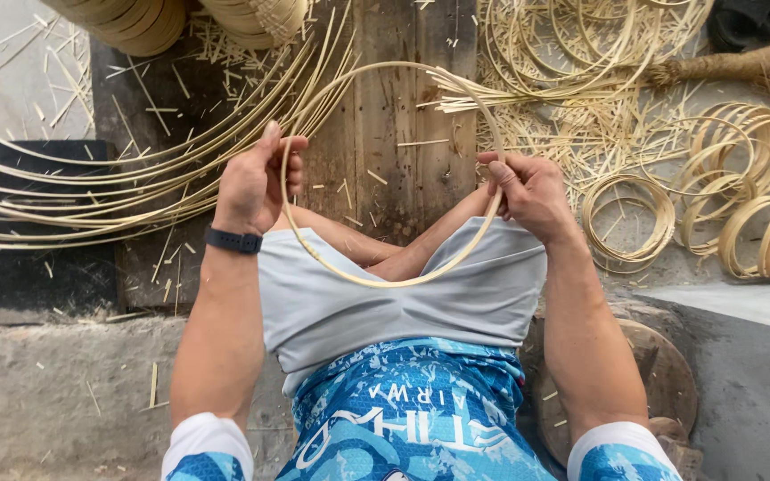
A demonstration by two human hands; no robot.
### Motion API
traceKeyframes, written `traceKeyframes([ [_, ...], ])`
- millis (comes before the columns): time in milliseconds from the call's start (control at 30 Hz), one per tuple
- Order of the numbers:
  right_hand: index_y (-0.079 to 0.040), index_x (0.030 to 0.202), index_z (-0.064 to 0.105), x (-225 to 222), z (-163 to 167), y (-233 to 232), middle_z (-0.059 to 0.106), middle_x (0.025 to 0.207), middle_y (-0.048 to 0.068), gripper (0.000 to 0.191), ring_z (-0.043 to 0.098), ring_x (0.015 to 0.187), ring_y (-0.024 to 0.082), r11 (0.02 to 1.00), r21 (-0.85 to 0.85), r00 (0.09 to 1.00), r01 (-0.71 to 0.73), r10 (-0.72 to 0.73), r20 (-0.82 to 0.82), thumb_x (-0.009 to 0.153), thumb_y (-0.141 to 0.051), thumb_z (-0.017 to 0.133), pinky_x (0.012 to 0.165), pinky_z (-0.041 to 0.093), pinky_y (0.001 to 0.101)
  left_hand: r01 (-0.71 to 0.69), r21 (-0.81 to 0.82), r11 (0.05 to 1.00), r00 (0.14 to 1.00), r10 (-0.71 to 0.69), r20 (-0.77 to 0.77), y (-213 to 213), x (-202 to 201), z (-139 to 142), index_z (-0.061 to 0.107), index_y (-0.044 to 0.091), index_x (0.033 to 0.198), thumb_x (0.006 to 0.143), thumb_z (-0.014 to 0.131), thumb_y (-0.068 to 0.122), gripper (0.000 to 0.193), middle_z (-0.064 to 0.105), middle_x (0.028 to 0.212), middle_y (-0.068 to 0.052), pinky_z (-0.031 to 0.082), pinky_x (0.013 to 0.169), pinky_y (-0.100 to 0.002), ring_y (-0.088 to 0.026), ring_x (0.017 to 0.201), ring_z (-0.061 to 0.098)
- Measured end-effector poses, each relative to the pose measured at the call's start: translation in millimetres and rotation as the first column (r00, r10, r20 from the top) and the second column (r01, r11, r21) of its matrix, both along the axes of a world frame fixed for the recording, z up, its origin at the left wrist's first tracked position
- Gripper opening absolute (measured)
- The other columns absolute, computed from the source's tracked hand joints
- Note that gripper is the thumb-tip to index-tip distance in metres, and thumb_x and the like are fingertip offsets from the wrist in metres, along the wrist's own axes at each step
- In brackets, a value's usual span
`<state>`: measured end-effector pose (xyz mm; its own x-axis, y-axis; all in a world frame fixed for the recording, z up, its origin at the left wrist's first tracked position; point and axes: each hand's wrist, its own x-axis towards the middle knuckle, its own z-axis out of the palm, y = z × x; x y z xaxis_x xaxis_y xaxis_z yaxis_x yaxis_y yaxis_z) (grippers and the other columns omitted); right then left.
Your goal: The person sits on the floor and bends a thin bamboo strip into a circular hoop, overlapping the ends and pinching and twisting them together to lock the ring shape. They flex the strip repeatedly, adjust the overlap, and hold up the formed hoop before reaching for another strip.
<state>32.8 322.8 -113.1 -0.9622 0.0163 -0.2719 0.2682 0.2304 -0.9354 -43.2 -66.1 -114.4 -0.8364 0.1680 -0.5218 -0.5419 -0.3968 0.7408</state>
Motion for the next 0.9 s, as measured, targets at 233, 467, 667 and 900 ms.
traceKeyframes([
  [233,-0.007,0.097,0.071,-5.8,4.2,36.5,0.077,0.088,0.007,0.021,0.078,0.081,0.017,0.564,-0.660,0.797,0.496,-0.598,0.087,0.099,-0.027,0.065,0.069,0.064,0.0294,-0.076,-0.626,0.776,0.990,-0.017,-0.141,-38.0,8.9,-28.9,0.072,0.004,0.125,0.095,0.074,0.025,0.036,0.074,0.104,-0.003,0.058,0.065,-0.028,-0.007,0.081,0.067],
  [467,-0.003,0.096,0.074,37.5,-34.0,0.9,0.073,0.079,0.004,0.019,0.067,0.066,0.010,0.860,-0.057,0.860,0.506,-0.509,-0.039,0.099,-0.022,0.072,0.060,0.057,0.0237,-0.215,-0.975,0.064,0.933,-0.281,-0.224,-101.1,9.2,-57.2,0.077,0.008,0.128,0.095,0.078,0.028,0.039,0.076,0.117,-0.017,0.056,0.096,-0.041,-0.032,0.104,0.072],
  [667,-0.001,0.102,0.072,40.1,-45.6,-6.3,0.069,0.081,0.000,0.015,0.063,0.066,0.006,0.827,-0.200,0.821,0.526,-0.555,-0.134,0.101,-0.017,0.072,0.058,0.052,0.0199,-0.043,-0.969,-0.245,0.901,-0.428,0.068,-107.2,8.8,-68.1,0.073,0.021,0.127,0.075,0.083,0.038,0.056,0.066,0.126,-0.021,0.044,0.094,-0.058,-0.045,0.117,0.058],
  [900,-0.002,0.102,0.072,37.4,-46.1,-3.5,0.068,0.079,0.001,0.015,0.062,0.065,0.006,0.819,-0.202,0.814,0.537,-0.566,-0.130,0.101,-0.017,0.072,0.058,0.051,0.0199,-0.040,-0.980,-0.195,0.919,-0.391,0.040,-121.1,7.9,-66.1,0.082,0.030,0.109,0.093,0.074,0.047,0.025,0.075,0.106,-0.009,0.046,0.095,-0.051,-0.033,0.099,0.068],
])
